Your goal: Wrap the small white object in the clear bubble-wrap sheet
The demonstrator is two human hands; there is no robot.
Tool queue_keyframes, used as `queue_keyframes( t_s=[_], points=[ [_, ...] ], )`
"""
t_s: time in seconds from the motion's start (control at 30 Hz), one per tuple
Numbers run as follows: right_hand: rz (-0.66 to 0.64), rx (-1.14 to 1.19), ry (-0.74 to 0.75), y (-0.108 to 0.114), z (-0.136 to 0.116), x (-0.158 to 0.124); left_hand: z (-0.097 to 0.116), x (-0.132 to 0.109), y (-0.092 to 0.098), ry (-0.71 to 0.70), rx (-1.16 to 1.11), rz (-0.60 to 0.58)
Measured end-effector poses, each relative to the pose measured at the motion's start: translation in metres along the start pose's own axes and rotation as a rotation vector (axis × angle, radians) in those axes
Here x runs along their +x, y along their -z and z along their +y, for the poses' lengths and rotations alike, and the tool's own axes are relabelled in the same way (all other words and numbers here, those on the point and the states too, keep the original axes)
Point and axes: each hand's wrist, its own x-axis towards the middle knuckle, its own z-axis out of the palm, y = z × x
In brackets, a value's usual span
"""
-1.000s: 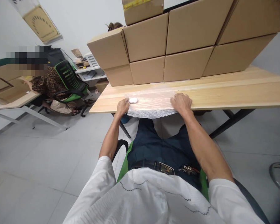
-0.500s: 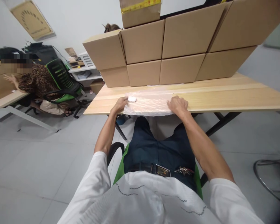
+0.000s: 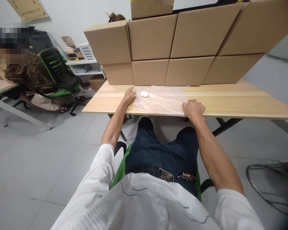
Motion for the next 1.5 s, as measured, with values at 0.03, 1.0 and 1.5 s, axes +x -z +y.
queue_keyframes(
  t_s=[0.03,1.0,1.5],
  points=[
    [0.016,0.007,0.002,-0.001,0.000,-0.001,0.001,-0.002,0.005,0.037,-0.012,0.050],
    [0.031,-0.027,-0.077,-0.009,0.004,-0.001,0.011,-0.113,0.013,-0.069,0.571,-0.071],
    [0.080,0.024,-0.089,-0.021,0.009,0.008,0.002,-0.112,0.022,-0.079,0.222,0.090]
  ],
)
